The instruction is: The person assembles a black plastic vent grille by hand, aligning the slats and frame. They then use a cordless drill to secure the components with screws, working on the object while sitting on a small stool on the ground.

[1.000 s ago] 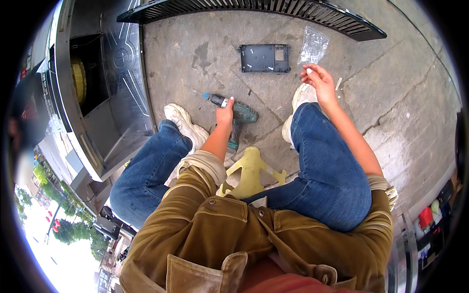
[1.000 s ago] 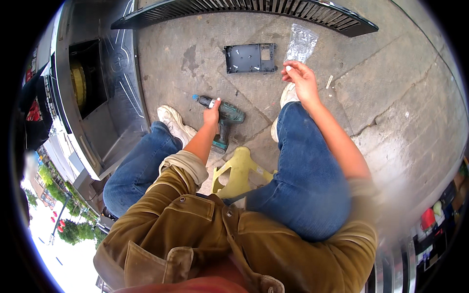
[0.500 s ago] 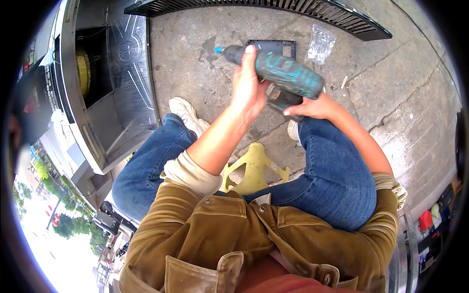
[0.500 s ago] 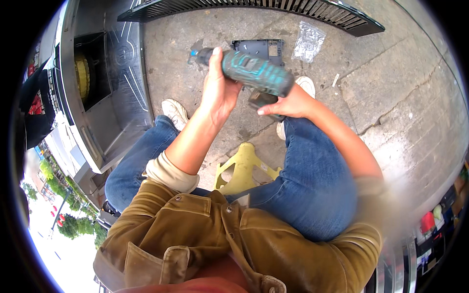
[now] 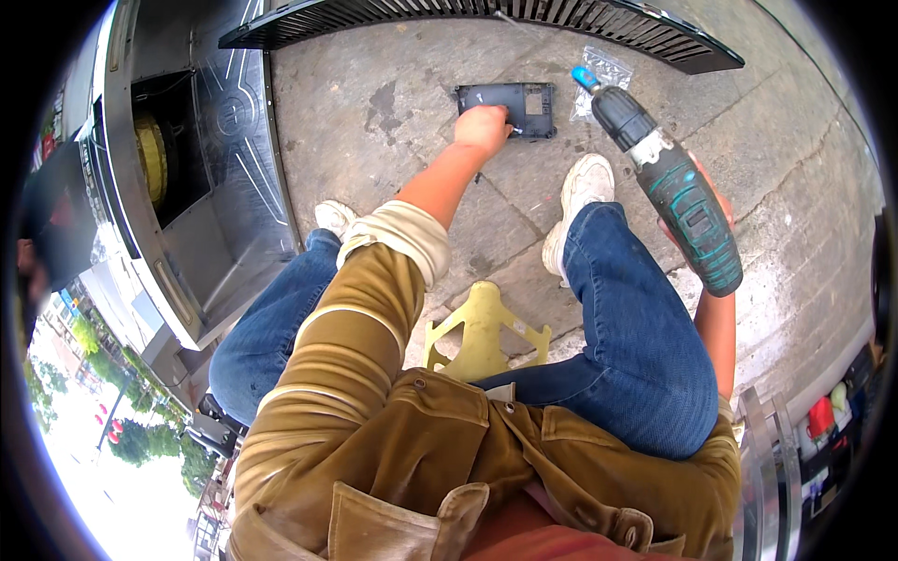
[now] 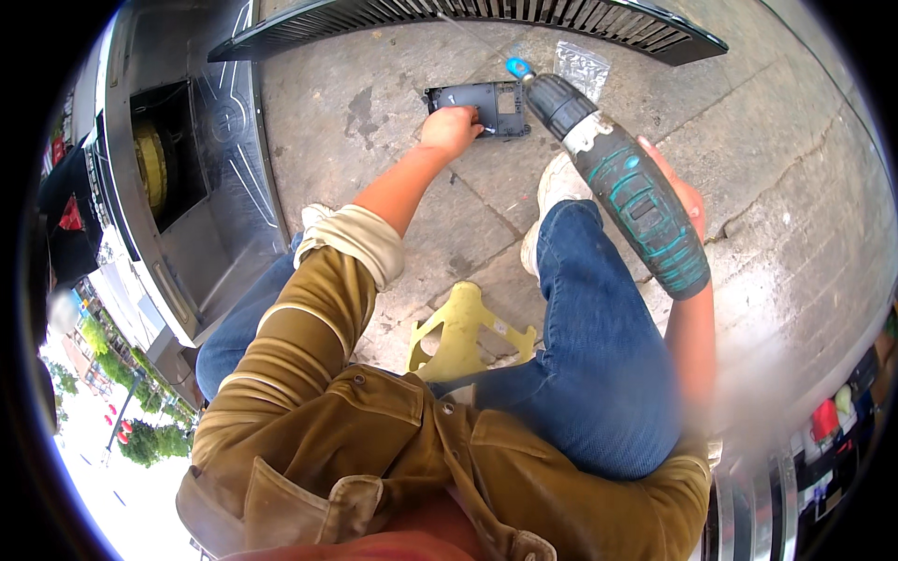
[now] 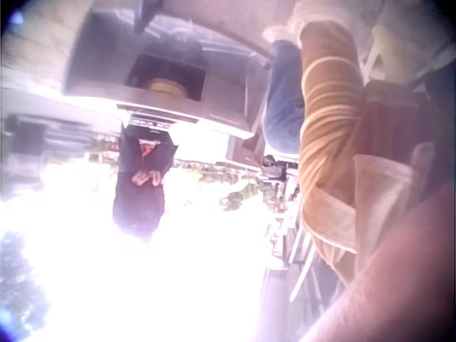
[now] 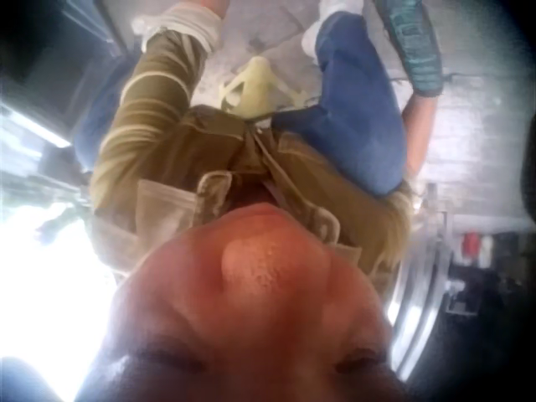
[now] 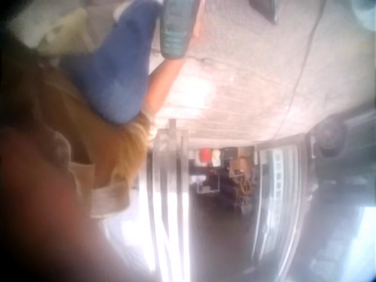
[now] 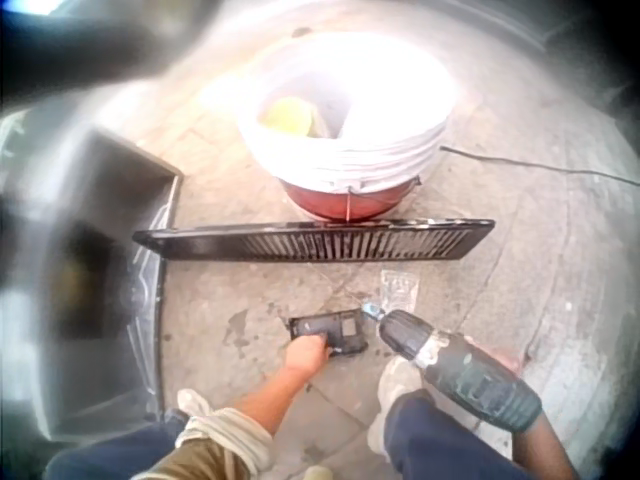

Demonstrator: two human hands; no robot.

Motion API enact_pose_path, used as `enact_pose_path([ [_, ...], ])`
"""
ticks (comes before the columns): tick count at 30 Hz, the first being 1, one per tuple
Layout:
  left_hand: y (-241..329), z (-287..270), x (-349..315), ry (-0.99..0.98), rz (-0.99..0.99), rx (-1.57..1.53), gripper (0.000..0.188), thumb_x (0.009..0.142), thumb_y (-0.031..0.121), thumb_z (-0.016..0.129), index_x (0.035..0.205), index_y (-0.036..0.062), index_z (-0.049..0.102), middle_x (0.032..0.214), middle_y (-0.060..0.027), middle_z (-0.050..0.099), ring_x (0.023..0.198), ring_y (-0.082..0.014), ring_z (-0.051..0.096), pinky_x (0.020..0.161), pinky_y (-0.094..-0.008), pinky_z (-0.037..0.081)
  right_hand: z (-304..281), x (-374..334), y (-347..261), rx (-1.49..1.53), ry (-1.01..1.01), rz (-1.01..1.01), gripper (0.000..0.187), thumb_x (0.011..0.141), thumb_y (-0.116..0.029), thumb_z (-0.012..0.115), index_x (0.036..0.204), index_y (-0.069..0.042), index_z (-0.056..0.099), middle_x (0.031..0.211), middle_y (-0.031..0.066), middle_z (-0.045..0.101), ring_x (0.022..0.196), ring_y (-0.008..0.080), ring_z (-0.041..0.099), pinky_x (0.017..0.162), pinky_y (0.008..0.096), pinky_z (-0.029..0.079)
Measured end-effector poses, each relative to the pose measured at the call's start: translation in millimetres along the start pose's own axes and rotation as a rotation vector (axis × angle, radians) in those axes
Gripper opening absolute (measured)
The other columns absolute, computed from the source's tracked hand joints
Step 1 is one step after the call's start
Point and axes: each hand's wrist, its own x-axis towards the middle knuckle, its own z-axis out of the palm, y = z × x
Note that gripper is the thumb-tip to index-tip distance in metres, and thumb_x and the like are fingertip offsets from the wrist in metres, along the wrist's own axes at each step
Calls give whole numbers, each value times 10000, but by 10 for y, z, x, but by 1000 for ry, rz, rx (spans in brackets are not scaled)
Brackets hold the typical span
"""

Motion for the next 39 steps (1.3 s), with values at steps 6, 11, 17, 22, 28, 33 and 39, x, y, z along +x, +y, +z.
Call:
enact_pose_path([
  [6, 46, 191, 193, -67, -63, 183, 201, 831, 292, 666, 924, 117, 697, 930, -138, 703, 890, -334, 671, 779, -446, 531, 88, -107, -98, 22, 16, 100, 752, 708, -172, 838, 1363, -20, 499, 1211, 100, 627, 1088, 197, 593, 966, 327, 452],
  [11, -47, -47, 83, 38, -212, -608, 129, 934, 185, 594, 947, 62, 632, 998, -125, 704, 886, -257, 701, 718, -389, 561, -63, -221, 95, -129, -2, 36, 463, 795, -88, 775, 1222, -48, 600, 1036, 47, 667, 933, 171, 609, 848, 333, 498],
  [17, -23, -556, -159, -196, -263, -1734, 47, 966, 69, 547, 968, 62, 593, 993, -117, 675, 870, -212, 693, 760, -318, 592, -118, -399, 422, -108, -19, 154, 706, 735, -180, 822, 1341, -33, 493, 1166, 120, 626, 1060, 237, 603, 917, 367, 481],
  [22, -32, -694, -159, -251, 10, -1977, 62, 934, 49, 583, 991, 53, 606, 925, -73, 650, 842, -182, 661, 792, -348, 584, -157, -424, 379, -62, -57, 214, 756, 720, -233, 846, 1353, -37, 482, 1206, 142, 608, 1113, 261, 590, 944, 384, 470],
  [28, -4, -852, -168, -355, 209, -2145, 71, 937, 81, 592, 993, 39, 599, 913, -49, 553, 817, -143, 539, 795, -317, 546, -267, -570, 428, 6, -102, 162, 412, 794, -8, 727, 1188, -71, 624, 1025, 22, 653, 875, 117, 565, 807, 282, 468],
  [33, 59, -954, -204, -381, 239, -2200, 89, 942, 94, 588, 1003, 31, 575, 914, -53, 523, 821, -147, 515, 788, -312, 517, -228, -519, 287, 207, -139, 253, 418, 767, -20, 737, 1166, -73, 627, 1004, 32, 649, 879, 119, 571, 803, 275, 465],
  [39, 123, -1021, -209, -396, 253, -2187, 94, 944, 91, 583, 1009, 24, 568, 930, -56, 529, 829, -150, 516, 795, -310, 509, -193, -561, 422, 186, -97, 215, 396, 766, -15, 737, 1143, -74, 635, 1000, 26, 652, 881, 116, 579, 812, 281, 468],
])
